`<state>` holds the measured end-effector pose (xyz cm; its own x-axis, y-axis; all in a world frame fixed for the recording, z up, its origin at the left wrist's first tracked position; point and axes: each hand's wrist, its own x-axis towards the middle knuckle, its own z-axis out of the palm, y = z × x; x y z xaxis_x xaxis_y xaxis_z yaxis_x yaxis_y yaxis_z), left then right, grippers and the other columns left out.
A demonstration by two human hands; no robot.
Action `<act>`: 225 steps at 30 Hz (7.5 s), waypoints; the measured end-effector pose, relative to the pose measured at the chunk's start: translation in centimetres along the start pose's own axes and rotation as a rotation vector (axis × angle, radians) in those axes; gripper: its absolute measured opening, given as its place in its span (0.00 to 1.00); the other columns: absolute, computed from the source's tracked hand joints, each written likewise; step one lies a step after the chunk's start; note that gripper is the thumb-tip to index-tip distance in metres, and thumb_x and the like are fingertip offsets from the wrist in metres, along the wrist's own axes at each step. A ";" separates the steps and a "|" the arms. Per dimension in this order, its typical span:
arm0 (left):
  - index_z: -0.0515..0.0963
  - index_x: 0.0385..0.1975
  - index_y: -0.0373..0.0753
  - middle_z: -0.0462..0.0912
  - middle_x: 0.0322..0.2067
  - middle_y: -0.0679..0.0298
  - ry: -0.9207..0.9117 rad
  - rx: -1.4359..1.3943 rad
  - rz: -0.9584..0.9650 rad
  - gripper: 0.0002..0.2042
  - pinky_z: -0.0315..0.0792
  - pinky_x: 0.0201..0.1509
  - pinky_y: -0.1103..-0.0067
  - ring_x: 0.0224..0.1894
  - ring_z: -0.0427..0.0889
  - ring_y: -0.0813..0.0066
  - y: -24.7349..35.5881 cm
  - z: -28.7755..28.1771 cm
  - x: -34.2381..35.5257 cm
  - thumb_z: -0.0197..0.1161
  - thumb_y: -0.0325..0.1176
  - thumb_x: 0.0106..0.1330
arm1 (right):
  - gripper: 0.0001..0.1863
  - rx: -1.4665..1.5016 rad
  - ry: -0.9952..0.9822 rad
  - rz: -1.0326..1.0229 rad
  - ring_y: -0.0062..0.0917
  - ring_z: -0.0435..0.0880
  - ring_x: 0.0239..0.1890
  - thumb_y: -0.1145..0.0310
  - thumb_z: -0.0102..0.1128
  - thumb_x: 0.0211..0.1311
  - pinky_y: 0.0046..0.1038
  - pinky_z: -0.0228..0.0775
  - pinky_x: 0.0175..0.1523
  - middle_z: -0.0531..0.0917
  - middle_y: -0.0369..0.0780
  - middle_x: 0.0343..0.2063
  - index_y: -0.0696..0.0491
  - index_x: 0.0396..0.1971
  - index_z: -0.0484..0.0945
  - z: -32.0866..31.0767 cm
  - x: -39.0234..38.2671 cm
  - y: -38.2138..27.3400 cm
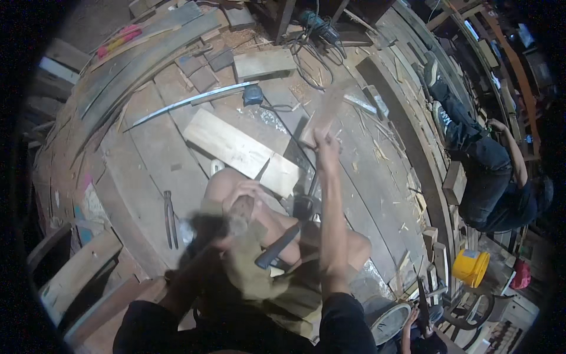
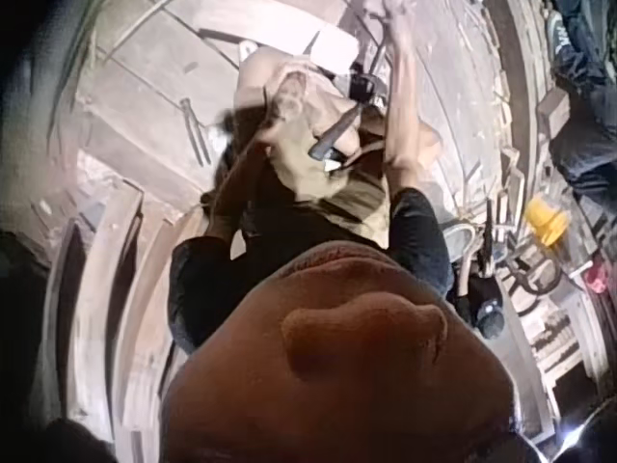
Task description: Measure and prepare pieces of wood for assembly using hand tools.
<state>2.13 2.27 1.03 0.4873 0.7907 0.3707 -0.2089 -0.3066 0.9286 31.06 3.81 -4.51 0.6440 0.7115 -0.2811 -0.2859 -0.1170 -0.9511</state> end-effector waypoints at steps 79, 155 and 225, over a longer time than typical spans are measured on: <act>0.75 0.29 0.33 0.78 0.21 0.67 0.002 0.134 0.120 0.07 0.70 0.31 0.82 0.25 0.76 0.82 12.3 -2.2 10.6 0.66 0.28 0.60 | 0.21 -0.588 -0.214 -0.607 0.50 0.79 0.41 0.83 0.53 0.47 0.42 0.70 0.45 0.80 0.55 0.35 0.58 0.45 0.76 3.9 -9.7 8.3; 0.73 0.33 0.38 0.78 0.30 0.67 -0.108 -0.576 -0.580 0.11 0.73 0.38 0.82 0.32 0.77 0.82 13.3 4.4 3.4 0.69 0.21 0.56 | 0.22 0.437 -0.190 -0.147 0.20 0.82 0.41 0.69 0.68 0.57 0.22 0.75 0.46 0.82 0.43 0.42 0.64 0.48 0.74 2.0 -27.0 -9.5; 0.66 0.37 0.34 0.74 0.32 0.63 -0.174 0.003 -0.189 0.23 0.70 0.42 0.80 0.34 0.74 0.75 12.1 5.5 -2.9 0.77 0.24 0.47 | 0.24 0.799 0.178 -0.039 0.15 0.72 0.21 0.41 0.51 0.65 0.18 0.65 0.24 0.72 0.32 0.22 0.51 0.34 0.71 1.9 -28.8 -11.2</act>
<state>2.90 -6.65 11.26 0.6558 0.7312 0.1877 -0.0978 -0.1642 0.9816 14.41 -14.02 14.52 0.7479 0.5762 -0.3296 -0.6367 0.4824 -0.6015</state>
